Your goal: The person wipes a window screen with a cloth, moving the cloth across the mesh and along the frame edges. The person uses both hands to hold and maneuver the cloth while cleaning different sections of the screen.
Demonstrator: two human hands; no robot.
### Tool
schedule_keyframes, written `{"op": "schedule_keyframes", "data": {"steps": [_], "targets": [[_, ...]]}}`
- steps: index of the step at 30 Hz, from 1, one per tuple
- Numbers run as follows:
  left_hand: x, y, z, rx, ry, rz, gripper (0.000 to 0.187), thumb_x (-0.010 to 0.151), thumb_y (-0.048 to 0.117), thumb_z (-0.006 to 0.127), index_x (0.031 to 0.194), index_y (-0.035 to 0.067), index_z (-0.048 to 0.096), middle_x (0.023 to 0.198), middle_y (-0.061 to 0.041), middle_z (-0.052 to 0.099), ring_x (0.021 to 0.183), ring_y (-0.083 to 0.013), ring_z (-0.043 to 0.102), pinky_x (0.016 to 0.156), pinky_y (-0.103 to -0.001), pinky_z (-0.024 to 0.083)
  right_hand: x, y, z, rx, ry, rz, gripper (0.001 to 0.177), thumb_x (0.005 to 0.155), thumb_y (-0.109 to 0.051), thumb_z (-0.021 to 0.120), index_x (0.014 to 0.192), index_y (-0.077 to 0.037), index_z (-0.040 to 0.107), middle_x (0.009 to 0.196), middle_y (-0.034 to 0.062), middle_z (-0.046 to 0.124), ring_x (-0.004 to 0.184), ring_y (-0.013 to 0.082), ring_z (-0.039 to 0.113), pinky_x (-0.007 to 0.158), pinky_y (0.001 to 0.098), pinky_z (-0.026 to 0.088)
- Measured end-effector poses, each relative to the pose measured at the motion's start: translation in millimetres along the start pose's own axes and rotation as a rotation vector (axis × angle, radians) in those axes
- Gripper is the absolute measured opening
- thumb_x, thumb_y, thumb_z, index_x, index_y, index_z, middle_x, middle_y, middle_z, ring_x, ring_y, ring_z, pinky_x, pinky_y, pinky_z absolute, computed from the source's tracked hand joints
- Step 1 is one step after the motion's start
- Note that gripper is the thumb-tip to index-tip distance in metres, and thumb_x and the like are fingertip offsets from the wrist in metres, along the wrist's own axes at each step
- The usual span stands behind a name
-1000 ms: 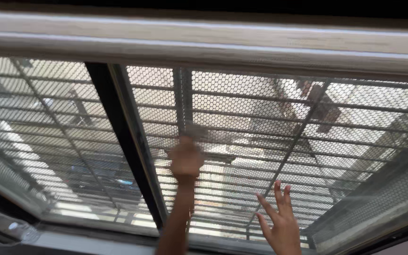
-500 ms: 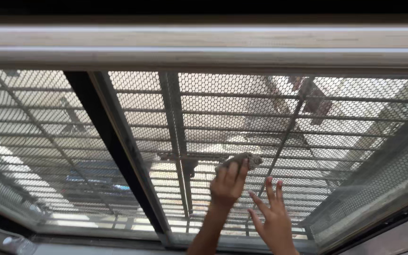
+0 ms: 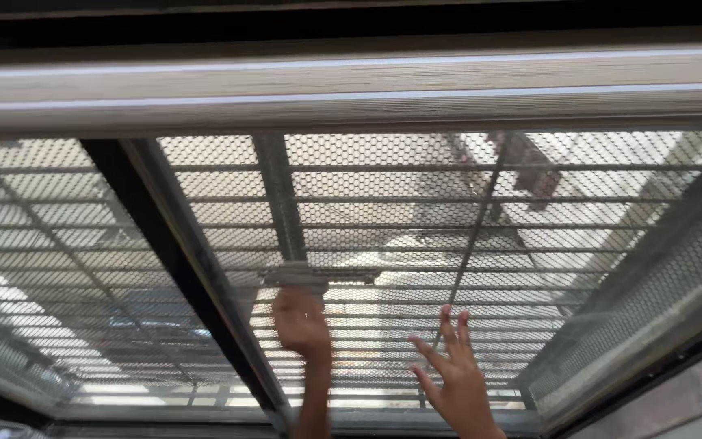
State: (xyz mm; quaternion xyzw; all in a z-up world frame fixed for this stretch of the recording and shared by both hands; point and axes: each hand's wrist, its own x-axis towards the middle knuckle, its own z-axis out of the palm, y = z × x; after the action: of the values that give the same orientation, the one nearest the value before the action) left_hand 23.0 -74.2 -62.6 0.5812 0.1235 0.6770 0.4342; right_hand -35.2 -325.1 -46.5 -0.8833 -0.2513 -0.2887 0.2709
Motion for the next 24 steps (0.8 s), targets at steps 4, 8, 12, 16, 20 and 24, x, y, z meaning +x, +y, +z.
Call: {"op": "schedule_keyframes", "data": {"steps": [4,8,12,16,20,24], "targets": [[-60.3,27.5,12.6,0.284,-0.303,0.563,0.025,0.09,0.006,0.074,0.114,0.001,0.069,0.112,-0.016,0.068,0.091,-0.0287,0.068,0.069,-0.035,0.057,-2.1,3.3,-1.2,-0.072,0.007,-0.005,0.047,0.077,-0.038,0.076,0.123,-0.036,0.069,0.164,0.004,0.023,0.152,0.0394,0.014,0.089,0.0467,0.057],[-22.1,10.5,-13.6,0.401,-0.346,0.799,0.019,0.09,0.013,0.076,0.107,0.007,0.072,0.11,-0.015,0.068,0.087,-0.0267,0.068,0.061,-0.034,0.058,-2.0,8.4,-7.0,-0.032,-0.031,0.017,0.048,0.075,-0.04,0.077,0.123,-0.035,0.07,0.164,0.0024,0.024,0.153,0.0357,0.017,0.082,0.0434,0.06],[46.7,-25.8,-47.1,0.288,-0.151,0.335,0.02,0.1,0.012,0.069,0.116,-0.001,0.066,0.116,-0.019,0.064,0.093,-0.0257,0.069,0.07,-0.034,0.062,1.3,17.7,-13.6,-0.001,-0.097,-0.001,0.05,0.073,-0.041,0.078,0.122,-0.036,0.072,0.166,0.002,0.023,0.153,0.0349,0.014,0.081,0.042,0.06],[42.5,-22.4,-29.3,0.253,0.033,0.26,0.027,0.107,0.011,0.061,0.129,-0.005,0.064,0.124,-0.021,0.059,0.099,-0.0242,0.069,0.078,-0.031,0.067,-0.9,12.3,-13.2,0.002,-0.004,-0.128,0.044,0.073,-0.044,0.078,0.115,-0.033,0.073,0.163,0.0052,0.023,0.152,0.0375,0.011,0.093,0.0516,0.052],[-56.2,10.4,18.5,0.076,-0.058,0.085,0.03,0.093,0.009,0.072,0.113,-0.01,0.063,0.104,-0.015,0.071,0.09,-0.0235,0.071,0.079,-0.031,0.059,1.0,4.1,-12.3,0.035,0.0,-0.098,0.043,0.072,-0.046,0.079,0.112,-0.029,0.076,0.16,0.0085,0.025,0.149,0.0407,0.012,0.092,0.0518,0.05],[-86.6,47.2,24.7,0.42,-0.39,0.735,0.028,0.091,0.013,0.076,0.119,0.011,0.073,0.11,-0.013,0.07,0.089,-0.0232,0.072,0.072,-0.029,0.06,1.9,6.1,-16.9,-0.07,-0.029,-0.034,0.037,0.077,-0.043,0.077,0.11,-0.028,0.077,0.161,0.0036,0.031,0.151,0.0354,0.025,0.095,0.0477,0.053]]}}
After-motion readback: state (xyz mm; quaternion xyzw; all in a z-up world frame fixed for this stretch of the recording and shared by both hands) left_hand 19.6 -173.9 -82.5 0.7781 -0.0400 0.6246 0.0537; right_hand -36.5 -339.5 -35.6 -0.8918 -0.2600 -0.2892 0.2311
